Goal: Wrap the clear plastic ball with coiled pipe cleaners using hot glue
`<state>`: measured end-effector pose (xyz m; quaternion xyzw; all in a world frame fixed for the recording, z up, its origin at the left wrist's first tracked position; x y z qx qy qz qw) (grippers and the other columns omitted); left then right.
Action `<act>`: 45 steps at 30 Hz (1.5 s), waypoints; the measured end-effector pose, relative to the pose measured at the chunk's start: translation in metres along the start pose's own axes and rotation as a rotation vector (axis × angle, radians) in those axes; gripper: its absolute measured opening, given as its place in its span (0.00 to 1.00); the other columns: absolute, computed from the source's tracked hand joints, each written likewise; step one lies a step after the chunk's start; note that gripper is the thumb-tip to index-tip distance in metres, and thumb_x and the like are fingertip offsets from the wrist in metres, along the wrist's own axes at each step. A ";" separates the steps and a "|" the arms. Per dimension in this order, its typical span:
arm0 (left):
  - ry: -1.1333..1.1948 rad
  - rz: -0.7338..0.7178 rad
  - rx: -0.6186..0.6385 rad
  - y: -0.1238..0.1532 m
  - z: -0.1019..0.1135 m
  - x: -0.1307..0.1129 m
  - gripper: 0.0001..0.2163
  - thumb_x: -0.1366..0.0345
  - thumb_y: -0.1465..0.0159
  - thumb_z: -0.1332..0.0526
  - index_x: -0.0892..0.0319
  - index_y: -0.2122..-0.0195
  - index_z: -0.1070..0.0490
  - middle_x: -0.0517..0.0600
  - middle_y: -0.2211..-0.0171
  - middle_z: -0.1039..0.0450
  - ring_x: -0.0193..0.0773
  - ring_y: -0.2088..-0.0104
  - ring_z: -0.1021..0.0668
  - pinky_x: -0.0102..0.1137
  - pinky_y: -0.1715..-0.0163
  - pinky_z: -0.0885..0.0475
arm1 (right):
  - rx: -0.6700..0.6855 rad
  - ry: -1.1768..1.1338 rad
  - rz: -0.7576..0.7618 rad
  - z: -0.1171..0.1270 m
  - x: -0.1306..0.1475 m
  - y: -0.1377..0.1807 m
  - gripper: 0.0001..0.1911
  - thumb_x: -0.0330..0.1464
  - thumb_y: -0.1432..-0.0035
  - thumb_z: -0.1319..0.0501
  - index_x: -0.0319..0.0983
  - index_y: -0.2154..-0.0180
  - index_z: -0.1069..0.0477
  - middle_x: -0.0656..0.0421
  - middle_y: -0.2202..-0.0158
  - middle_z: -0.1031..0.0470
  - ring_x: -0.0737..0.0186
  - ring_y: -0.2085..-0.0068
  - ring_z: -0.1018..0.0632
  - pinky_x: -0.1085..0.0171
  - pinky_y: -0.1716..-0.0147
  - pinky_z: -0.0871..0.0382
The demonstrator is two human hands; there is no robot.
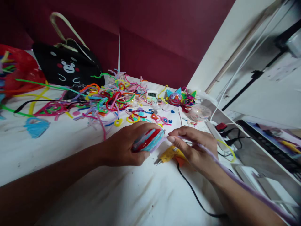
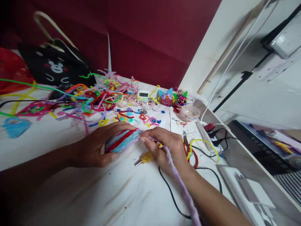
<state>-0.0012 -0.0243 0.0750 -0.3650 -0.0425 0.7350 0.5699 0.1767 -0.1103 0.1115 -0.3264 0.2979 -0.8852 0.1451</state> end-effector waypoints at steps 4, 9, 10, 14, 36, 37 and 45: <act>-0.024 -0.045 -0.021 0.000 -0.001 -0.001 0.28 0.67 0.44 0.42 0.53 0.41 0.43 0.54 0.45 0.32 0.48 0.45 0.27 0.39 0.46 0.30 | 0.013 -0.091 -0.105 -0.005 -0.009 -0.001 0.01 0.30 0.43 0.32 0.39 0.68 0.22 0.63 0.71 0.19 0.70 0.71 0.21 0.74 0.70 0.29; -0.042 -0.095 -0.052 0.000 -0.001 -0.005 0.29 0.68 0.45 0.43 0.52 0.40 0.43 0.53 0.45 0.32 0.48 0.45 0.27 0.40 0.47 0.30 | 0.046 -0.221 -0.254 -0.009 -0.015 -0.001 0.02 0.31 0.46 0.30 0.41 0.70 0.22 0.65 0.74 0.20 0.72 0.74 0.24 0.76 0.76 0.33; -0.040 -0.103 -0.053 0.000 -0.001 -0.006 0.29 0.67 0.45 0.43 0.52 0.40 0.44 0.53 0.45 0.33 0.48 0.45 0.27 0.40 0.46 0.30 | 0.047 -0.251 -0.292 -0.010 -0.017 0.000 0.03 0.31 0.47 0.29 0.41 0.71 0.22 0.65 0.75 0.21 0.73 0.75 0.24 0.76 0.77 0.34; -0.046 -0.136 -0.074 0.000 -0.001 -0.005 0.30 0.67 0.46 0.43 0.53 0.40 0.44 0.55 0.45 0.33 0.49 0.46 0.27 0.41 0.47 0.29 | 0.052 -0.400 -0.441 -0.013 -0.023 0.002 0.06 0.30 0.53 0.26 0.41 0.72 0.21 0.66 0.76 0.22 0.74 0.76 0.27 0.77 0.78 0.37; -0.102 -0.280 -0.168 0.008 -0.010 0.001 0.38 0.68 0.50 0.40 0.57 0.36 0.47 0.63 0.41 0.39 0.55 0.41 0.31 0.48 0.44 0.30 | -0.020 -1.252 -0.868 -0.040 -0.017 0.022 0.16 0.28 0.58 0.23 0.38 0.71 0.30 0.60 0.79 0.20 0.63 0.76 0.17 0.70 0.75 0.21; -0.089 -0.268 -0.158 0.008 -0.012 0.001 0.37 0.67 0.50 0.40 0.57 0.36 0.47 0.63 0.40 0.40 0.56 0.40 0.31 0.48 0.44 0.31 | -0.036 -1.259 -0.860 -0.041 -0.017 0.024 0.16 0.28 0.58 0.23 0.38 0.71 0.30 0.60 0.79 0.20 0.63 0.76 0.18 0.70 0.75 0.21; 0.067 -0.217 -0.043 0.005 -0.013 0.000 0.35 0.68 0.46 0.39 0.54 0.36 0.47 0.61 0.38 0.42 0.57 0.35 0.38 0.51 0.38 0.38 | -0.152 -1.249 -0.817 -0.043 -0.019 0.032 0.19 0.28 0.57 0.24 0.40 0.71 0.34 0.66 0.77 0.22 0.64 0.77 0.18 0.65 0.73 0.19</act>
Point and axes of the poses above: each hand's wrist, its own y-axis away from the middle knuckle, its own z-axis out of the back of the hand, x = y × z, the point moved 4 cm from there along -y, towards the middle knuckle
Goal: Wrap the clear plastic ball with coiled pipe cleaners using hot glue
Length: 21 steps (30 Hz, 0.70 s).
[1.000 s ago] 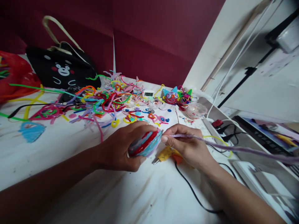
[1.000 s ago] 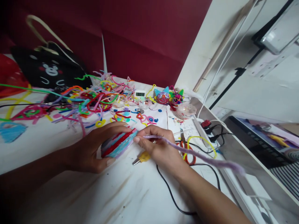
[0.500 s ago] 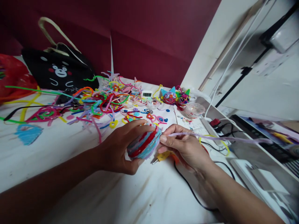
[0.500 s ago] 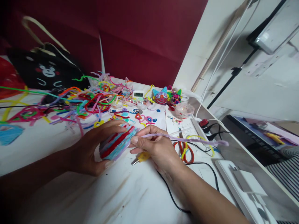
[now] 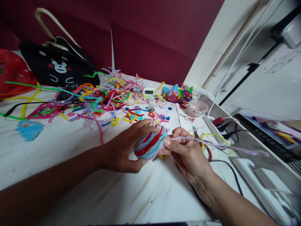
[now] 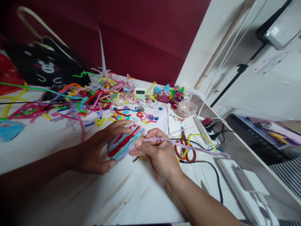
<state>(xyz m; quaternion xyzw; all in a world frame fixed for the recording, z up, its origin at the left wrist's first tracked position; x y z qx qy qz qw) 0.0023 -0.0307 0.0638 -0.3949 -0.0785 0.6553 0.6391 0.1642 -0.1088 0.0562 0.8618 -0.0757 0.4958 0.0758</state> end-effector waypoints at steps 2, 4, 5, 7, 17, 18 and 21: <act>0.068 0.015 -0.006 -0.001 0.000 0.000 0.35 0.66 0.45 0.38 0.53 0.36 0.47 0.60 0.37 0.41 0.56 0.36 0.37 0.51 0.39 0.37 | -0.004 0.008 0.017 0.000 -0.002 0.001 0.19 0.28 0.56 0.24 0.40 0.71 0.34 0.66 0.77 0.22 0.64 0.77 0.18 0.66 0.72 0.19; 0.134 0.070 -0.031 -0.001 -0.002 0.001 0.33 0.64 0.43 0.38 0.53 0.36 0.47 0.59 0.37 0.41 0.55 0.37 0.35 0.49 0.40 0.35 | -0.011 0.018 0.030 0.001 -0.004 0.002 0.19 0.28 0.56 0.24 0.41 0.71 0.34 0.66 0.77 0.22 0.65 0.77 0.18 0.67 0.72 0.20; 0.156 0.105 -0.047 -0.001 -0.003 0.002 0.32 0.63 0.41 0.38 0.53 0.36 0.47 0.59 0.37 0.41 0.55 0.38 0.34 0.48 0.41 0.34 | -0.016 0.024 0.031 0.000 -0.004 0.003 0.19 0.28 0.56 0.24 0.41 0.71 0.34 0.66 0.76 0.21 0.65 0.76 0.18 0.68 0.72 0.20; 0.161 0.171 -0.081 -0.001 -0.007 0.003 0.30 0.61 0.40 0.38 0.53 0.37 0.45 0.58 0.38 0.40 0.53 0.38 0.33 0.45 0.42 0.33 | -0.030 0.038 0.033 0.000 -0.005 0.004 0.19 0.29 0.56 0.24 0.41 0.71 0.34 0.65 0.75 0.20 0.65 0.76 0.18 0.70 0.72 0.22; 0.106 0.208 -0.141 -0.001 -0.010 0.002 0.25 0.65 0.39 0.39 0.52 0.41 0.41 0.55 0.42 0.34 0.49 0.42 0.30 0.41 0.43 0.31 | -0.035 0.049 0.044 -0.006 -0.009 0.008 0.20 0.28 0.59 0.23 0.41 0.72 0.34 0.64 0.74 0.19 0.63 0.74 0.17 0.70 0.71 0.23; 0.106 0.199 -0.150 -0.002 -0.010 0.002 0.25 0.65 0.40 0.39 0.52 0.41 0.40 0.55 0.43 0.34 0.49 0.42 0.30 0.42 0.43 0.32 | -0.036 0.051 0.043 -0.006 -0.009 0.008 0.21 0.28 0.59 0.23 0.41 0.72 0.34 0.64 0.74 0.19 0.63 0.74 0.17 0.70 0.71 0.23; 0.107 0.187 -0.192 -0.003 -0.009 0.002 0.26 0.68 0.42 0.38 0.52 0.42 0.39 0.55 0.44 0.33 0.49 0.42 0.30 0.42 0.42 0.32 | -0.048 0.059 0.037 -0.005 -0.010 0.008 0.21 0.28 0.61 0.22 0.41 0.73 0.35 0.64 0.74 0.19 0.64 0.75 0.17 0.70 0.72 0.23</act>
Point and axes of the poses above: each hand's wrist, its own y-axis away from the middle knuckle, its own z-axis out of the back of the hand, x = y × z, the point moved 4 cm from there along -y, towards the middle knuckle
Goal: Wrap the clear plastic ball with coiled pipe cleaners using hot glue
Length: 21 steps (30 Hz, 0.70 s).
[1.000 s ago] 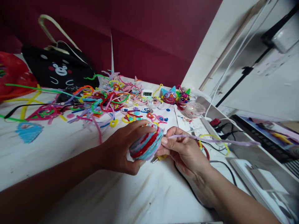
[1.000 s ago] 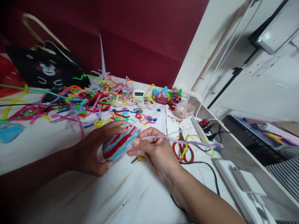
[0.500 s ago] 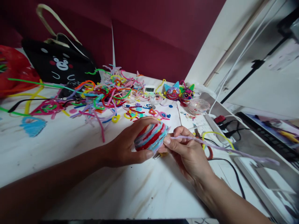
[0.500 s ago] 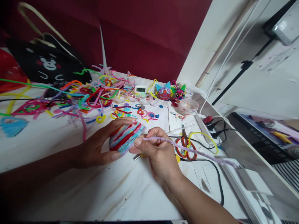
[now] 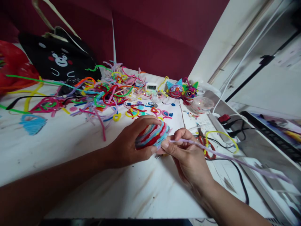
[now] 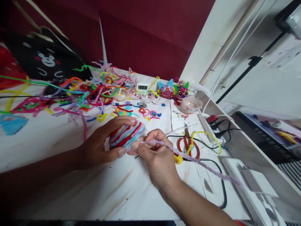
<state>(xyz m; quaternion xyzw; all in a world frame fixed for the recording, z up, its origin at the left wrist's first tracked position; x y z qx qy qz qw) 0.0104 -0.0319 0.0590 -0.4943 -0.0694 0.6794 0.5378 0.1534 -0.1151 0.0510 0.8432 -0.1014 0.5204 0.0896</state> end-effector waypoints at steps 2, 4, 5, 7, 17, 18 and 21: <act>0.007 0.005 -0.010 -0.001 0.000 0.000 0.26 0.68 0.42 0.37 0.52 0.42 0.39 0.55 0.44 0.33 0.49 0.41 0.30 0.43 0.42 0.33 | -0.009 0.008 -0.001 0.000 0.000 0.000 0.21 0.28 0.61 0.22 0.41 0.73 0.35 0.65 0.75 0.20 0.64 0.75 0.17 0.70 0.72 0.23; 0.013 0.016 0.002 -0.001 0.000 0.001 0.25 0.66 0.42 0.37 0.52 0.42 0.38 0.55 0.43 0.33 0.50 0.42 0.29 0.43 0.43 0.32 | -0.015 0.014 0.000 0.000 -0.001 0.000 0.21 0.29 0.61 0.22 0.42 0.73 0.35 0.66 0.76 0.20 0.64 0.74 0.18 0.69 0.73 0.23; 0.015 0.022 0.009 -0.001 0.000 0.001 0.25 0.64 0.41 0.36 0.52 0.43 0.38 0.55 0.43 0.33 0.50 0.42 0.29 0.43 0.43 0.32 | -0.016 0.012 0.003 0.000 -0.001 0.000 0.21 0.28 0.61 0.22 0.42 0.73 0.35 0.66 0.76 0.21 0.64 0.75 0.18 0.69 0.73 0.23; 0.022 0.034 0.026 0.000 0.000 0.001 0.24 0.61 0.41 0.36 0.52 0.43 0.38 0.55 0.43 0.33 0.50 0.42 0.29 0.42 0.44 0.31 | -0.015 -0.004 0.007 0.001 -0.002 0.001 0.21 0.27 0.62 0.22 0.42 0.74 0.34 0.67 0.76 0.20 0.66 0.76 0.19 0.70 0.73 0.24; -0.039 0.212 0.048 -0.001 -0.004 0.004 0.26 0.61 0.45 0.33 0.54 0.46 0.38 0.52 0.51 0.29 0.44 0.55 0.23 0.36 0.56 0.26 | -0.004 -0.002 0.013 0.002 -0.008 0.001 0.21 0.26 0.62 0.23 0.42 0.73 0.34 0.67 0.75 0.21 0.67 0.75 0.20 0.69 0.73 0.25; -0.039 0.213 0.046 -0.001 -0.004 0.004 0.26 0.61 0.46 0.33 0.54 0.46 0.38 0.52 0.51 0.29 0.43 0.55 0.22 0.35 0.56 0.26 | 0.006 0.001 0.012 0.002 -0.008 0.001 0.21 0.26 0.62 0.23 0.42 0.73 0.34 0.67 0.75 0.21 0.67 0.75 0.20 0.69 0.72 0.24; -0.050 0.187 0.032 -0.001 -0.003 0.004 0.27 0.62 0.46 0.34 0.55 0.46 0.37 0.52 0.48 0.29 0.45 0.52 0.23 0.36 0.51 0.28 | 0.022 0.026 0.017 0.000 -0.009 0.001 0.21 0.27 0.61 0.23 0.42 0.72 0.34 0.66 0.75 0.20 0.67 0.74 0.19 0.69 0.70 0.24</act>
Point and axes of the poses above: each hand's wrist, its own y-axis away from the middle knuckle, its own z-axis out of the back of the hand, x = y × z, the point moved 4 cm from there along -y, towards the middle knuckle
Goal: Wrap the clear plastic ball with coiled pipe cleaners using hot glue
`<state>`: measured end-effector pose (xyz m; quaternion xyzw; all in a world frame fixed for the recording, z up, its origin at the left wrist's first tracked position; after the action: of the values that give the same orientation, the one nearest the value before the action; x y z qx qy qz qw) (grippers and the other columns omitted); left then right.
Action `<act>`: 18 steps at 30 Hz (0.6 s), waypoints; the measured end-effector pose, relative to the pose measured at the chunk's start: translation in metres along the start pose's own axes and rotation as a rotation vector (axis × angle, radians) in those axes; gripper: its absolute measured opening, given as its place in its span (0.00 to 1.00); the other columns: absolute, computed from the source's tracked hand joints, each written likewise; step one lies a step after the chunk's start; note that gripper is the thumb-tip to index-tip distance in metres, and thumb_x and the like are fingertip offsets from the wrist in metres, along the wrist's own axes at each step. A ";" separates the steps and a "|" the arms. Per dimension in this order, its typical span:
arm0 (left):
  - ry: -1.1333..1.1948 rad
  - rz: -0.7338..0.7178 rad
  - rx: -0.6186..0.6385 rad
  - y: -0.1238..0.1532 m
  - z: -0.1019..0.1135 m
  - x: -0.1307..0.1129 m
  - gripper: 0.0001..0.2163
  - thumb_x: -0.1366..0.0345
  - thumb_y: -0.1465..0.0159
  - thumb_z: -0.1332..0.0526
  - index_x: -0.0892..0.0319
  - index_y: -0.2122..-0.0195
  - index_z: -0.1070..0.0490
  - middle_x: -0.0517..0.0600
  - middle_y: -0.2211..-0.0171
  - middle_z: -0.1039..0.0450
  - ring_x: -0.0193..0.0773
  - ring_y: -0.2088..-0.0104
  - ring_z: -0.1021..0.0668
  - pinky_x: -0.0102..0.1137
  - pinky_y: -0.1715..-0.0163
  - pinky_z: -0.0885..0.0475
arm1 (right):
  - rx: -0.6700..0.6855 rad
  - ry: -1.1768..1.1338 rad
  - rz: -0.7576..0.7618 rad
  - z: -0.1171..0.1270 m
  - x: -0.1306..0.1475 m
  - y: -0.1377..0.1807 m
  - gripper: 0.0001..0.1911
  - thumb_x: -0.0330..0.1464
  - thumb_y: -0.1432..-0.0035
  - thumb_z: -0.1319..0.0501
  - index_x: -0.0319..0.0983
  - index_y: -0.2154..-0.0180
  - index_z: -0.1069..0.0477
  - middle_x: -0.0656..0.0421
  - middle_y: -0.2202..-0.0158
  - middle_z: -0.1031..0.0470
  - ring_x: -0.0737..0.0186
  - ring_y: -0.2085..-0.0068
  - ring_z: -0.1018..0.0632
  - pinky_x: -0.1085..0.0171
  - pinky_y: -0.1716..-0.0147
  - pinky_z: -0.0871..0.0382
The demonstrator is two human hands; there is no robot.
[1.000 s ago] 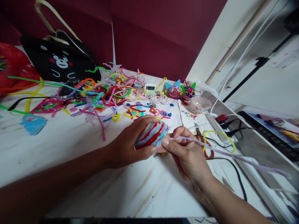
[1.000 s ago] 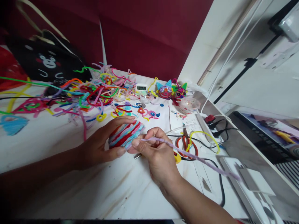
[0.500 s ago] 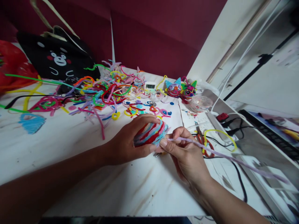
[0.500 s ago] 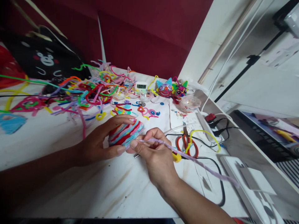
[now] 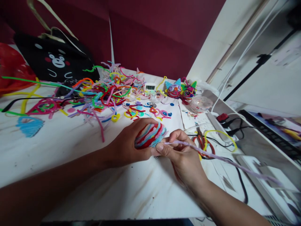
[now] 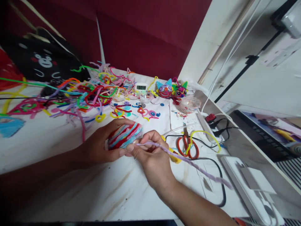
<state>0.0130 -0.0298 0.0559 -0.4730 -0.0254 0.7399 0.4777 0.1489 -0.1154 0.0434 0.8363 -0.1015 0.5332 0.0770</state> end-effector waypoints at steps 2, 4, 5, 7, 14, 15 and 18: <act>-0.009 -0.026 -0.011 0.001 0.001 0.000 0.27 0.62 0.46 0.34 0.55 0.46 0.37 0.53 0.47 0.30 0.46 0.49 0.24 0.36 0.50 0.28 | -0.012 0.039 0.011 -0.002 0.001 0.001 0.22 0.29 0.62 0.22 0.42 0.71 0.35 0.66 0.76 0.21 0.65 0.74 0.19 0.68 0.70 0.24; -0.025 -0.048 -0.011 0.001 0.001 0.000 0.27 0.63 0.47 0.35 0.55 0.46 0.37 0.54 0.47 0.30 0.47 0.48 0.25 0.36 0.50 0.28 | -0.027 0.101 0.014 -0.003 0.004 0.002 0.23 0.31 0.63 0.21 0.42 0.71 0.35 0.66 0.78 0.22 0.63 0.75 0.18 0.66 0.70 0.23; -0.035 -0.055 -0.010 0.002 0.002 0.000 0.27 0.64 0.48 0.35 0.55 0.46 0.38 0.54 0.47 0.30 0.47 0.48 0.25 0.36 0.50 0.28 | -0.031 0.136 0.015 -0.004 0.005 0.002 0.23 0.33 0.63 0.21 0.42 0.71 0.34 0.66 0.78 0.22 0.63 0.75 0.18 0.65 0.70 0.23; -0.049 -0.052 -0.005 0.001 0.003 0.001 0.28 0.66 0.49 0.35 0.55 0.46 0.38 0.53 0.48 0.29 0.47 0.49 0.24 0.37 0.50 0.28 | -0.024 0.207 0.026 -0.005 0.009 0.003 0.22 0.33 0.63 0.21 0.42 0.71 0.33 0.65 0.78 0.22 0.63 0.75 0.19 0.66 0.71 0.23; -0.009 -0.067 -0.036 -0.003 0.012 0.000 0.26 0.66 0.48 0.38 0.55 0.47 0.36 0.53 0.49 0.28 0.48 0.50 0.23 0.36 0.52 0.27 | 0.106 0.344 0.083 0.008 0.023 -0.004 0.14 0.32 0.52 0.26 0.42 0.64 0.27 0.58 0.65 0.17 0.62 0.65 0.18 0.65 0.65 0.23; -0.002 -0.060 -0.030 -0.004 0.014 0.000 0.25 0.66 0.48 0.38 0.55 0.47 0.36 0.54 0.49 0.28 0.48 0.51 0.23 0.36 0.52 0.26 | 0.088 0.377 0.130 0.013 0.031 -0.006 0.12 0.31 0.49 0.28 0.42 0.63 0.26 0.58 0.63 0.17 0.62 0.63 0.18 0.65 0.64 0.24; 0.031 -0.073 -0.013 -0.005 0.018 -0.001 0.26 0.67 0.49 0.38 0.55 0.47 0.36 0.54 0.49 0.28 0.48 0.51 0.23 0.38 0.52 0.26 | -0.054 0.396 0.380 0.025 0.067 -0.005 0.04 0.30 0.43 0.32 0.44 0.64 0.24 0.59 0.65 0.19 0.62 0.64 0.19 0.62 0.61 0.25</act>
<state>0.0038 -0.0205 0.0686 -0.4864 -0.0402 0.7143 0.5016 0.1997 -0.1229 0.0932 0.6792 -0.2538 0.6885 0.0160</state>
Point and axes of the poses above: each hand's wrist, its own y-axis away from the middle knuckle, its own z-axis out of the back of the hand, x = y × z, the point moved 4 cm from there along -y, towards the middle knuckle
